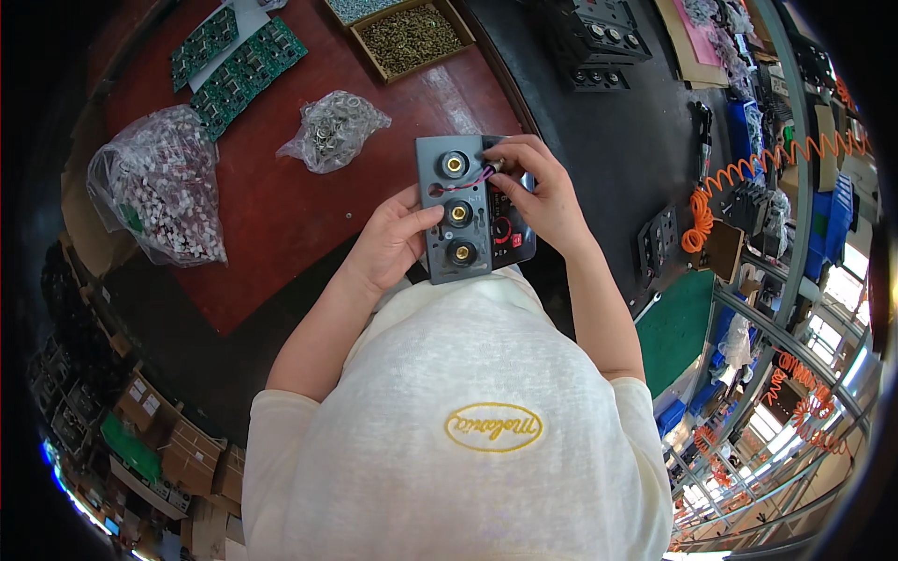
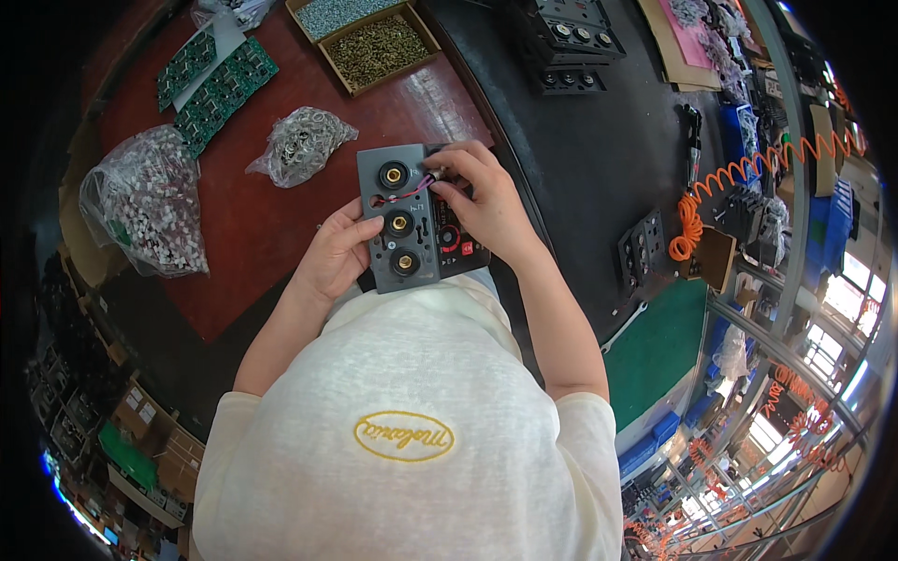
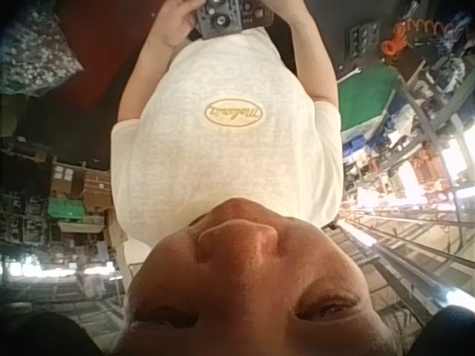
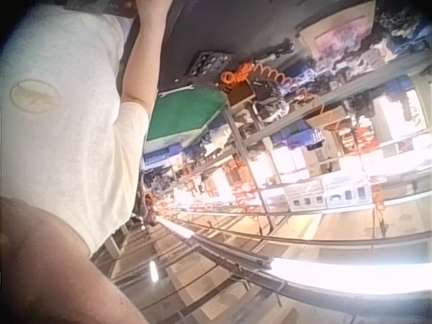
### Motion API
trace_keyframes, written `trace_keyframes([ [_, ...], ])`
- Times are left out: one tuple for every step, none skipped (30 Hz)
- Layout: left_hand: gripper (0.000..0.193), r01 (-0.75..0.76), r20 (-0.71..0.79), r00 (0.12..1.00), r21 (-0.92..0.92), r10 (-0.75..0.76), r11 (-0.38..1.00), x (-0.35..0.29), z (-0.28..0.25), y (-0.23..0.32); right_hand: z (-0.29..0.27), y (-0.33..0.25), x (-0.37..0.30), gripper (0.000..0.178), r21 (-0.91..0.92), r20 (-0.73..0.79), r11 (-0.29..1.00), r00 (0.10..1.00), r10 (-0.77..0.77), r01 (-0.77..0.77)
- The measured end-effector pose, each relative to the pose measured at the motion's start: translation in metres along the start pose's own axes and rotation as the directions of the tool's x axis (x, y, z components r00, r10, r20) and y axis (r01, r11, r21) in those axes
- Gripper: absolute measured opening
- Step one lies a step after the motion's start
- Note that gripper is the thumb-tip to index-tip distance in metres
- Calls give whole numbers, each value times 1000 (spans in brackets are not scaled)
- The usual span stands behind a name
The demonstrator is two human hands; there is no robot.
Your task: Assembling an electronic component by inserting and securing parts into a metal casing.
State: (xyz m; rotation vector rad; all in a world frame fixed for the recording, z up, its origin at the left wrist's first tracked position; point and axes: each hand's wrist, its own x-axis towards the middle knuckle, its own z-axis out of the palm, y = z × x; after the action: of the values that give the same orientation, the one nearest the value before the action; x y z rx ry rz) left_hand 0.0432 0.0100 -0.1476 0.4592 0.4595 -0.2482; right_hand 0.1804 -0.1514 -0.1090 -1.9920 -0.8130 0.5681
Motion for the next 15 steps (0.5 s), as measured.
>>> trace_keyframes([
  [34,4,-11,1000,3,-4,1000,1,0,0,-1,-4,-1,39,1,3,1000,1000,0,0],
  [35,8,-23,1000,6,-8,1000,1,-1,1,-2,-12,-4,35,-7,-2,999,999,47,-47],
  [35,6,-28,1000,3,-6,1000,2,0,1,-3,-20,-7,32,-14,-7,995,996,94,-94],
  [36,-22,-34,999,31,23,999,2,2,1,-2,-29,-9,32,-13,-1,996,996,93,-93],
  [36,-46,-40,998,60,49,997,2,4,2,2,-39,-11,28,-25,-31,989,989,142,-143],
  [36,-46,-45,998,58,49,997,2,7,2,6,-46,-12,25,-36,-60,981,980,190,-192],
  [36,-71,-38,997,66,74,995,3,10,1,12,-48,-12,21,-73,-94,984,983,156,-163],
  [37,-97,-30,995,74,100,992,4,11,1,16,-51,-11,21,-72,-90,984,984,156,-163],
  [36,-81,-13,997,64,82,995,5,8,-1,19,-54,-10,21,-79,-43,974,977,208,-211],
  [36,-82,-17,996,63,83,995,5,8,-1,23,-56,-8,21,-88,5,962,965,261,-259],
  [35,-72,-13,997,62,73,995,6,7,-2,28,-58,-5,23,-149,-1,945,956,293,-290],
  [35,-62,-9,998,61,63,996,5,6,-2,30,-57,-5,23,-149,3,946,956,293,-290],
  [32,-69,-1,998,55,69,996,5,4,-2,32,-55,-6,24,-160,-1,964,976,217,-214],
  [32,-71,-3,997,53,72,996,5,2,-2,34,-55,-6,25,-173,-4,975,990,139,-138],
  [31,-71,7,997,27,70,997,4,1,-2,29,-61,-8,28,-86,48,982,984,173,-169],
])
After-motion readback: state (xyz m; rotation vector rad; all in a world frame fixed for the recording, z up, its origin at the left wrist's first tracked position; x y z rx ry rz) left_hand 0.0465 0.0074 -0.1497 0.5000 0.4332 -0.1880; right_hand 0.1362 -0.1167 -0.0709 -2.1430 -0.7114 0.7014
